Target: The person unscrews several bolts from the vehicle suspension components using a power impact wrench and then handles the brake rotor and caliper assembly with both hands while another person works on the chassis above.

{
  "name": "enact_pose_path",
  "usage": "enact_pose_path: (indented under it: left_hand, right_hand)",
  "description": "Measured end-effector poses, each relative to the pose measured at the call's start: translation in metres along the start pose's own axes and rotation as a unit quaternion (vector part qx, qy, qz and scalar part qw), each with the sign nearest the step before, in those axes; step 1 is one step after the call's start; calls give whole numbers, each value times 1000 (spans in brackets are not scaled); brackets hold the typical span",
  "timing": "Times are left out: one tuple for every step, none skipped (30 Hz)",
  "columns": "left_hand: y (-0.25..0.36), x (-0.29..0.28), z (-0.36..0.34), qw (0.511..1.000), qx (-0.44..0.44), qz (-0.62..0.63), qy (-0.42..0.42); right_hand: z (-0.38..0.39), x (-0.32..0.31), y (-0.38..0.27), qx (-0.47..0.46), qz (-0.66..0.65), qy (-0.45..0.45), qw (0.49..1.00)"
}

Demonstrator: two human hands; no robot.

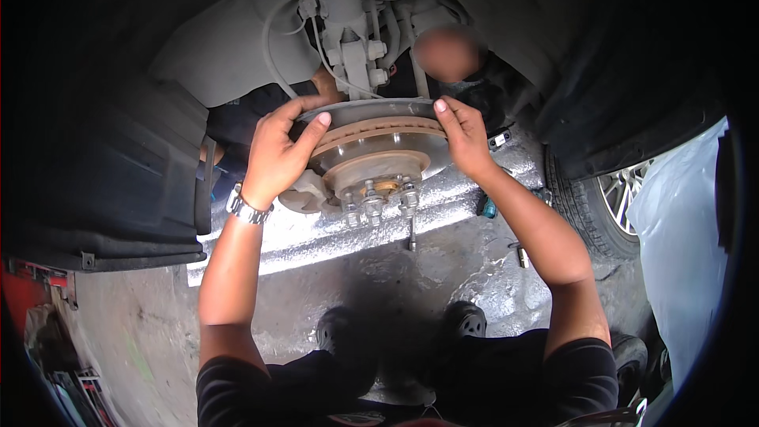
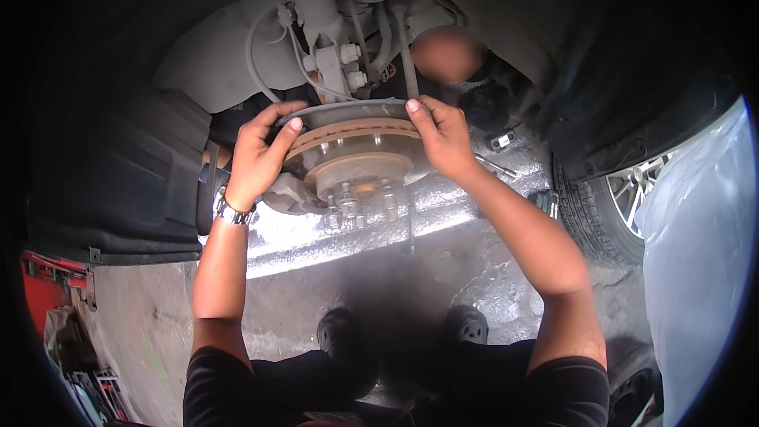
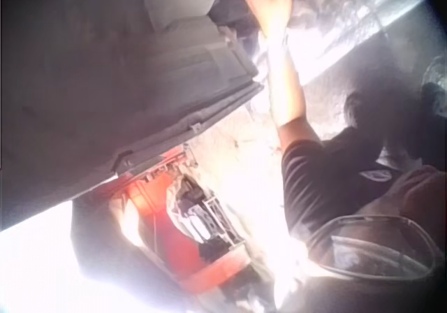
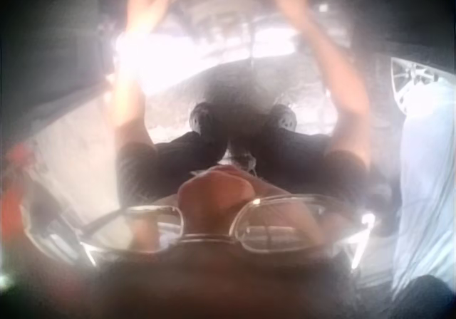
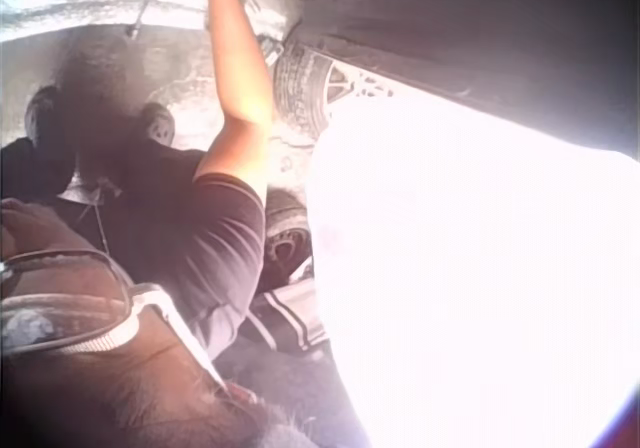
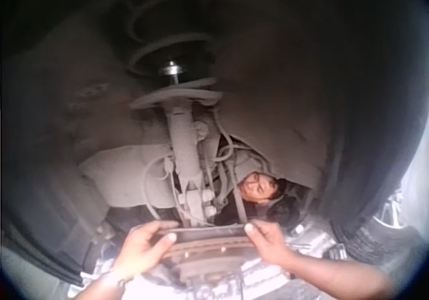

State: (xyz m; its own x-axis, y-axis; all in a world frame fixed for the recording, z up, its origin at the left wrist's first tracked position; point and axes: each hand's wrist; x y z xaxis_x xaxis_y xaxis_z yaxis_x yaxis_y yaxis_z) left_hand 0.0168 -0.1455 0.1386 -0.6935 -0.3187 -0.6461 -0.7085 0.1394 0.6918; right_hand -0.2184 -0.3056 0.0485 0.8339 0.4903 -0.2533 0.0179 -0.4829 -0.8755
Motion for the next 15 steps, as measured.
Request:
enact_pose_path:
  left_hand:
    - [-2,1,1,1000,-2,3,4]
    - [-5,3,2,994,56,-13,96]
    - [-9,5,4,975,109,-28,190]
    - [2,-3,9,967,144,-96,189]
    - [14,-9,11,953,197,-118,195]
    - [30,-19,13,932,258,-178,181]
    - [44,-30,18,914,301,-221,157]
    - [63,-37,21,886,371,-245,133]
    - [88,-33,26,881,394,-230,125]
    - [91,-34,33,875,422,-197,129]
    - [130,-56,64,912,287,-292,34]
    - [141,-58,69,918,298,-262,10]
    - [147,-53,70,922,301,-243,-22]
    - [167,-46,80,955,217,-196,-50]
    - [180,-41,89,977,129,-152,-79]
  right_hand:
    - [0,2,1,0,3,-4,1000]
    - [0,4,2,-2,-6,1,1000]
    - [0,6,3,-2,-14,2,1000]
    - [2,6,4,7,-9,-9,1000]
    - [-1,5,5,3,-12,4,1000]
    - [-2,4,3,1,-13,17,1000]
    - [-4,7,1,-15,-24,27,999]
    - [-5,0,1,0,-8,13,1000]
    - [-1,-8,1,17,8,2,1000]
    - [1,-10,0,30,18,-7,999]
    - [-5,19,0,20,-42,-15,999]
    - [-7,9,-10,9,-48,9,999]
    - [-5,12,-3,-17,-60,41,997]
    - [-2,5,0,-4,-39,39,999]
    - [-1,4,1,7,-24,35,999]
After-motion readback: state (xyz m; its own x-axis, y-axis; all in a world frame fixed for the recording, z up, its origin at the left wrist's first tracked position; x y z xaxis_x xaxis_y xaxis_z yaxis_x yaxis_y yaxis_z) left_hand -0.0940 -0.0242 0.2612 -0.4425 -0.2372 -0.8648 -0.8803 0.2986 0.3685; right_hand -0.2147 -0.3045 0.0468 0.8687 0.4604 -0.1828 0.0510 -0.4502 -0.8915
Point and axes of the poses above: each hand's wrist, its own z-axis away from the middle knuckle, its own x-axis out of the palm, y = z × x, and after that the axes turned 6 degrees about -y, right-handed
